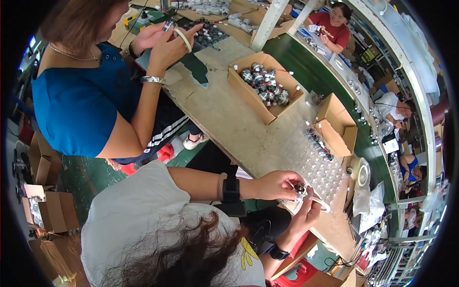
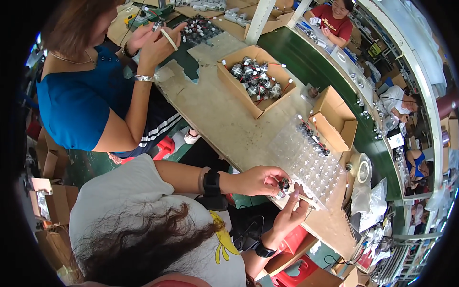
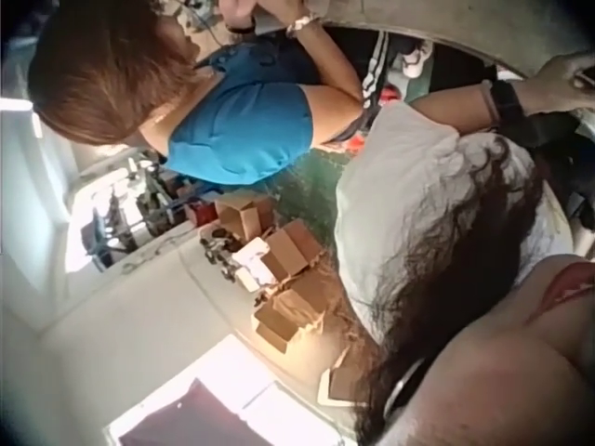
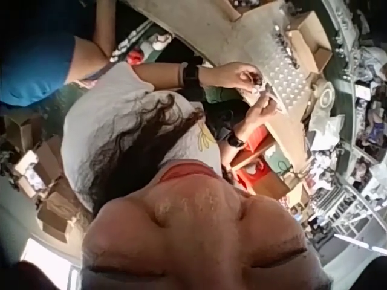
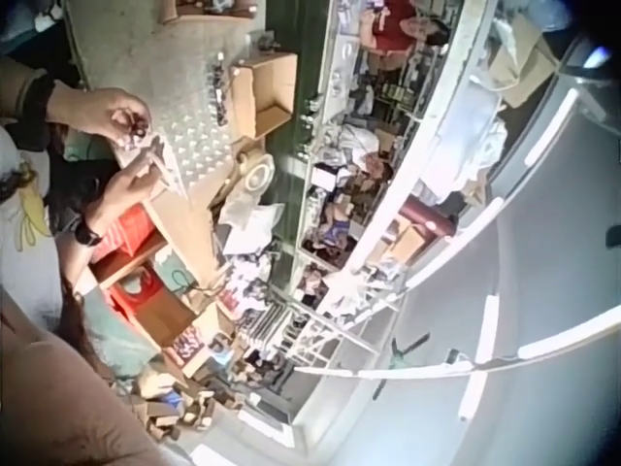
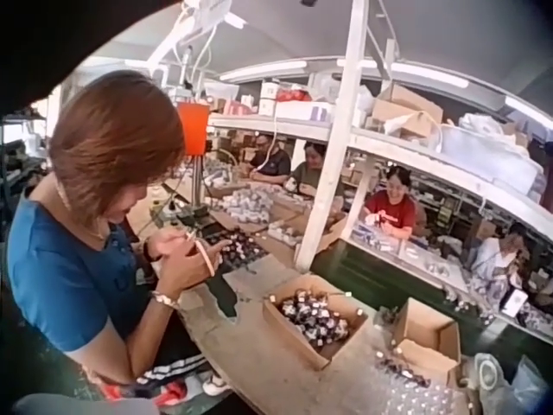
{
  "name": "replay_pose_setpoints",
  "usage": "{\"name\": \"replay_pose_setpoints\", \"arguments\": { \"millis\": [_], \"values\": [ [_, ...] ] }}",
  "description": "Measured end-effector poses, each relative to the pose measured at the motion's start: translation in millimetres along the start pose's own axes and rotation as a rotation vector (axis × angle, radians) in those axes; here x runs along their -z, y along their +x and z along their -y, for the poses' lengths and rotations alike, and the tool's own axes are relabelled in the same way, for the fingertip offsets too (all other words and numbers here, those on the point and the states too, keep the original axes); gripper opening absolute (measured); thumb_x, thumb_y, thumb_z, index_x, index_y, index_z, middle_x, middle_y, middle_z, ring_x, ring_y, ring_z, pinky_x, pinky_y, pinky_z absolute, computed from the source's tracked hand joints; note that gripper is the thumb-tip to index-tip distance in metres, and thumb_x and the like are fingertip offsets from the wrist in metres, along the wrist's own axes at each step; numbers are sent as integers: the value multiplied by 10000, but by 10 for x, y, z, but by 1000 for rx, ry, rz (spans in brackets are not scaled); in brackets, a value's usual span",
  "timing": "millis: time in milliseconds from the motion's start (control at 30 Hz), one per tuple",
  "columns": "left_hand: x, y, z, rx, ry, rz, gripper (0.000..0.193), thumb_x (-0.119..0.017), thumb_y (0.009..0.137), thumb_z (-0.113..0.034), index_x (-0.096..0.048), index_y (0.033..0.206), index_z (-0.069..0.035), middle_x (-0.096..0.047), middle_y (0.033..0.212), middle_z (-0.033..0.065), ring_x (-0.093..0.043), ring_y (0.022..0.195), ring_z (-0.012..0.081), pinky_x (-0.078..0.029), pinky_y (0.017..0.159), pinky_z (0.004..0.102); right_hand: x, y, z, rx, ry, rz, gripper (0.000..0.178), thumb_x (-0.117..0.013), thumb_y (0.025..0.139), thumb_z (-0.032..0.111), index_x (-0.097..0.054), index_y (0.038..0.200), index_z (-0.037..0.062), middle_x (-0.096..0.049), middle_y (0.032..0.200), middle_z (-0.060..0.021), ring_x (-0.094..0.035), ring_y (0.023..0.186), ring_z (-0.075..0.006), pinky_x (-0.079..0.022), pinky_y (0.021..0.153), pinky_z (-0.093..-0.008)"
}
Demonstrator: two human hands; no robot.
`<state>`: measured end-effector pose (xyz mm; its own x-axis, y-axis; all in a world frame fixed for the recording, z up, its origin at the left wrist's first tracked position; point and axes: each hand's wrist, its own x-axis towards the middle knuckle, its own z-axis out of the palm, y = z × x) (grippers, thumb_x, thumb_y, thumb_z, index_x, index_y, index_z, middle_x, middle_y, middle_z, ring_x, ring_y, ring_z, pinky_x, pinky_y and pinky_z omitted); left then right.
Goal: Assembling small motors with plastic components at a factory workstation.
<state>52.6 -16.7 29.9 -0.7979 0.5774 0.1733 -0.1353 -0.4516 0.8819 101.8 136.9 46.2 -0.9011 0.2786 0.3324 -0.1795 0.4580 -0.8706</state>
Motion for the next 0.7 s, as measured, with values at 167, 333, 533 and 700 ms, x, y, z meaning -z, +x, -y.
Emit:
{"name": "replay_pose_setpoints", "arguments": {
  "millis": [167,333,533,700],
  "values": [
    [0,-76,116,50,-30,-30,424,-611,853,21,-477,1255,7,-568,1129,52,-586,998,126,-491,876,274,-2,-60,-26,21,11,-19,258,-512,965,144,-628,1087,-50,-659,1051,-127,-589,975,-188,-444,884,-318],
    [-25,-90,137,37,-118,5,427,-611,871,3,-475,1274,-25,-567,1130,43,-579,1024,136,-500,885,290,77,-105,105,8,-18,-26,211,-552,932,101,-629,1080,-29,-658,1067,-150,-587,1015,-254,-425,933,-372],
    [194,133,-170,25,-256,-35,400,-556,929,-59,-443,1312,-24,-550,1215,79,-542,1124,174,-469,977,342,-114,356,491,404,-380,-89,152,-582,919,106,-639,1013,0,-654,1008,-146,-583,940,-276,-407,911,-383],
    [200,234,-216,-24,-428,26,407,-561,933,-82,-439,1313,1,-547,1228,102,-546,1140,211,-454,1009,387,-168,484,398,476,-400,-126,149,-602,909,137,-650,976,13,-673,924,-110,-594,870,-247,-371,935,-362]
  ]
}}
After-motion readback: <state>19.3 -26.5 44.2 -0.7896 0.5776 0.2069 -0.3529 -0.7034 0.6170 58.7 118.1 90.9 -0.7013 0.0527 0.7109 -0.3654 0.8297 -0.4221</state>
